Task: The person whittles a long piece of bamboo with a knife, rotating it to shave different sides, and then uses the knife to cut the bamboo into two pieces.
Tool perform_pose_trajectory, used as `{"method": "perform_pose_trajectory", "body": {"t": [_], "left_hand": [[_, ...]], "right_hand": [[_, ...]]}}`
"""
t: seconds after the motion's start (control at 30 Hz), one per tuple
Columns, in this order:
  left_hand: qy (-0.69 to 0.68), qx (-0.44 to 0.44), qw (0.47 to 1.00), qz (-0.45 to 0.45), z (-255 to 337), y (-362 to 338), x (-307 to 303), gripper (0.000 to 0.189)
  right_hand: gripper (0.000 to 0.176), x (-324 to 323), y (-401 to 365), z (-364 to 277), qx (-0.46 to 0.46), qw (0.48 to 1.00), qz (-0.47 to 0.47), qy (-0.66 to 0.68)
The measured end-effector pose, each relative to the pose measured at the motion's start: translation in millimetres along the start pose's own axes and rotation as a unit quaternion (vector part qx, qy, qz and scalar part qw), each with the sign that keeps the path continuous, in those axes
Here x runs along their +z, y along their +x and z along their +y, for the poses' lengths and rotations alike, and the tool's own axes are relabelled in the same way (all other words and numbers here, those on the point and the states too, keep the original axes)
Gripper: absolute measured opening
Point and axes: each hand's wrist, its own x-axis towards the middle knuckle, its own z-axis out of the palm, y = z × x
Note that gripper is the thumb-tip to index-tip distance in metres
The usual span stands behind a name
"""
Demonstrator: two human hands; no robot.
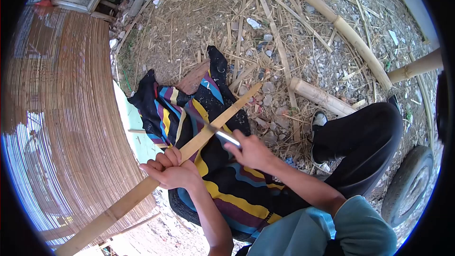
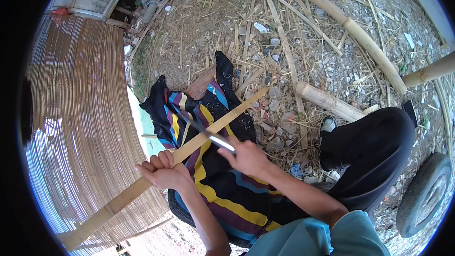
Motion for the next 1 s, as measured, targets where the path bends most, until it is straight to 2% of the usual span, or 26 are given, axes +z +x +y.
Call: {"method": "perform_pose_trajectory", "body": {"t": [0.03, 0.1, 0.13, 0.17, 0.23, 0.27, 0.37, 0.47, 0.5, 0.57, 0.6, 0.63, 0.67, 0.73, 0.77, 0.83, 0.87, 0.97, 1.0], "left_hand": [[-0.004, -0.004, 1.0, 0.006, -0.4, 1.6, -0.3, 0.049], [-0.015, -0.007, 1.0, 0.016, 0.4, 2.8, -6.5, 0.05], [-0.013, -0.005, 1.0, 0.023, -2.5, 5.3, -11.7, 0.05], [-0.007, -0.002, 0.999, 0.032, -5.0, 7.7, -16.4, 0.05], [-0.013, -0.01, 1.0, -0.017, -5.4, 13.5, -17.5, 0.049], [-0.004, -0.002, 1.0, 0.017, -4.1, 9.9, -10.6, 0.049], [-0.027, -0.016, 0.999, 0.023, -4.5, 6.3, -18.2, 0.044], [-0.027, -0.015, 1.0, -0.006, -4.2, 4.8, -19.1, 0.045], [-0.026, -0.015, 1.0, -0.005, -5.7, 5.1, -14.7, 0.045], [-0.004, 0.0, 1.0, -0.015, -1.6, 2.0, -9.9, 0.051], [-0.007, -0.01, 1.0, 0.002, -3.6, 9.0, -19.1, 0.05], [-0.016, -0.008, 1.0, 0.001, -1.8, 3.4, -21.9, 0.05], [-0.018, -0.004, 1.0, -0.023, -2.3, -2.7, -22.8, 0.05], [-0.031, 0.005, 0.996, -0.08, -6.6, -6.1, -16.2, 0.049], [-0.025, 0.001, 0.997, -0.078, -6.3, -4.6, -16.3, 0.049], [-0.027, 0.001, 1.0, -0.005, -7.3, 6.2, -11.2, 0.049], [-0.024, 0.002, 1.0, 0.002, -8.3, 11.6, -14.5, 0.049], [-0.017, 0.006, 1.0, -0.004, -9.6, 11.9, -12.8, 0.048], [-0.018, 0.005, 1.0, -0.004, -10.2, 11.8, -10.9, 0.048]], "right_hand": [[0.04, 5.6, 2.8, 27.5, 0.054, 0.997, 0.035, 0.03], [0.042, -4.8, 15.7, 89.9, 0.064, 0.995, 0.035, -0.074], [0.043, -1.1, 17.0, 92.3, 0.021, 0.997, 0.056, -0.048], [0.043, -1.0, 20.5, 97.0, 0.018, 0.997, 0.057, -0.051], [0.044, -0.2, 11.2, 71.7, 0.081, 0.992, 0.05, -0.078], [0.044, -5.1, 7.9, 57.0, 0.083, 0.995, 0.033, -0.048], [0.044, -8.5, -8.2, 2.0, -0.008, 0.996, -0.02, -0.089], [0.042, -6.0, -10.2, -26.5, -0.048, 0.993, -0.044, -0.1], [0.042, -1.8, -5.3, -12.2, -0.048, 0.993, -0.045, -0.099], [0.041, 20.6, 8.4, 66.7, 0.065, 0.994, 0.086, -0.033], [0.039, 18.1, 22.8, 133.1, 0.1, 0.977, 0.161, -0.1], [0.04, -15.0, 31.1, 177.8, 0.216, 0.972, 0.067, -0.062], [0.044, -34.7, 34.6, 239.2, 0.15, 0.953, -0.066, -0.255], [0.048, -35.2, 9.5, 260.3, 0.101, 0.952, 0.063, -0.281], [0.048, -22.6, 5.7, 259.5, 0.107, 0.952, 0.058, -0.279], [0.057, 0.0, 10.3, 208.0, 0.238, 0.958, 0.132, -0.095], [0.057, 3.0, 12.8, 189.8, 0.234, 0.959, 0.128, -0.095], [0.049, 6.1, 12.4, 148.5, 0.298, 0.934, 0.12, 0.155], [0.046, 4.7, 8.8, 142.0, 0.275, 0.942, 0.121, 0.148]]}}
